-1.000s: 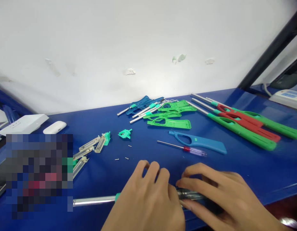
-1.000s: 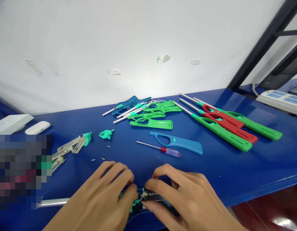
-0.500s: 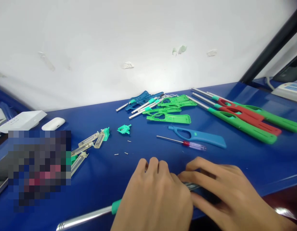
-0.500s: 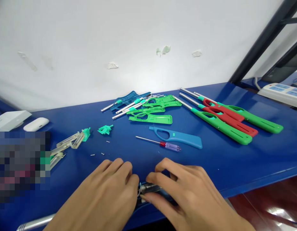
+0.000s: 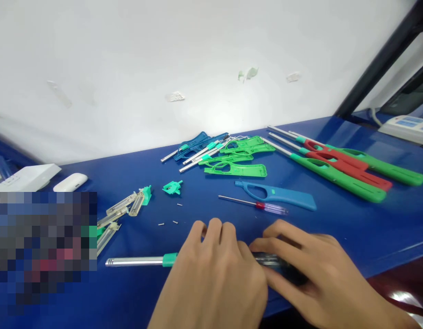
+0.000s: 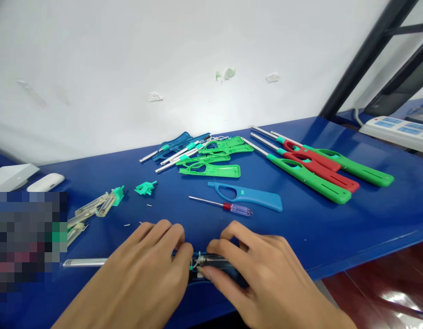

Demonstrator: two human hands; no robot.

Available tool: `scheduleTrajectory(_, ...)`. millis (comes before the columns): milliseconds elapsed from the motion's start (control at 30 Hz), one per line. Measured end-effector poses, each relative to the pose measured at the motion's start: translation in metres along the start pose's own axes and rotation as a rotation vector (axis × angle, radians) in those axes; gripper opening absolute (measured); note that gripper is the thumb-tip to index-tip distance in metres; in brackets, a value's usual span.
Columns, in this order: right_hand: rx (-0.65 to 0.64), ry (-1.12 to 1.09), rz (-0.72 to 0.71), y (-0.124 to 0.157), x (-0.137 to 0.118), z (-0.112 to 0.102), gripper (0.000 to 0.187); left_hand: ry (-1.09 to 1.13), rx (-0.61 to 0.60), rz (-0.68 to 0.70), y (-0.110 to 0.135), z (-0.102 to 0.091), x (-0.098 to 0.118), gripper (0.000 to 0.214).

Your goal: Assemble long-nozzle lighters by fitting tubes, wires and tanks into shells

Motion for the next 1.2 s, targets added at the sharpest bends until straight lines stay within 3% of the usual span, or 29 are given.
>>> scheduleTrajectory(133,0.013,0.004,0.004,0.002,0.001,0.001,0.034,0.028,-0.005,-0.01,0.001,-0.003,-0.004,0.025)
scheduleTrajectory(400,-0.063,-0.109,-0.034,-0.009,-0.004,-0.002,0.024,0.007,-0.041,-0.041,0.0,0.009,-0.001,0.024)
scheduleTrajectory(867,-0.035,-0.12,-0.032,-0.011,-0.005,-0.005,0.017,-0.007,-0.05,0.007,-0.003,0.005,0.002,0.023)
scheduleTrajectory(967,-0.035,-0.123,-0.021,-0.011,-0.004,-0.004,0.019,0.023,-0.148,-0.009,-0.009,0.002,-0.002,0.027)
scheduleTrajectory(1100,-0.016,-0.104,-0.021,-0.009,-0.004,-0.003,0.021,0.013,-0.39,-0.066,-0.017,-0.003,-0.008,0.033)
scheduleTrajectory(1200,-0.013,-0.098,-0.013,-0.008,-0.004,-0.002,0.019,0.002,-0.409,-0.086,-0.016,-0.01,-0.01,0.034)
Point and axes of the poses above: each hand's wrist, its own y-axis away from the middle knuckle, its own z-axis out of the palm, x = y × z, the point moved 5 cm from there along -y, towards the middle knuckle, and after that the axes turned 9 degrees about x, right-handed, at the moved point
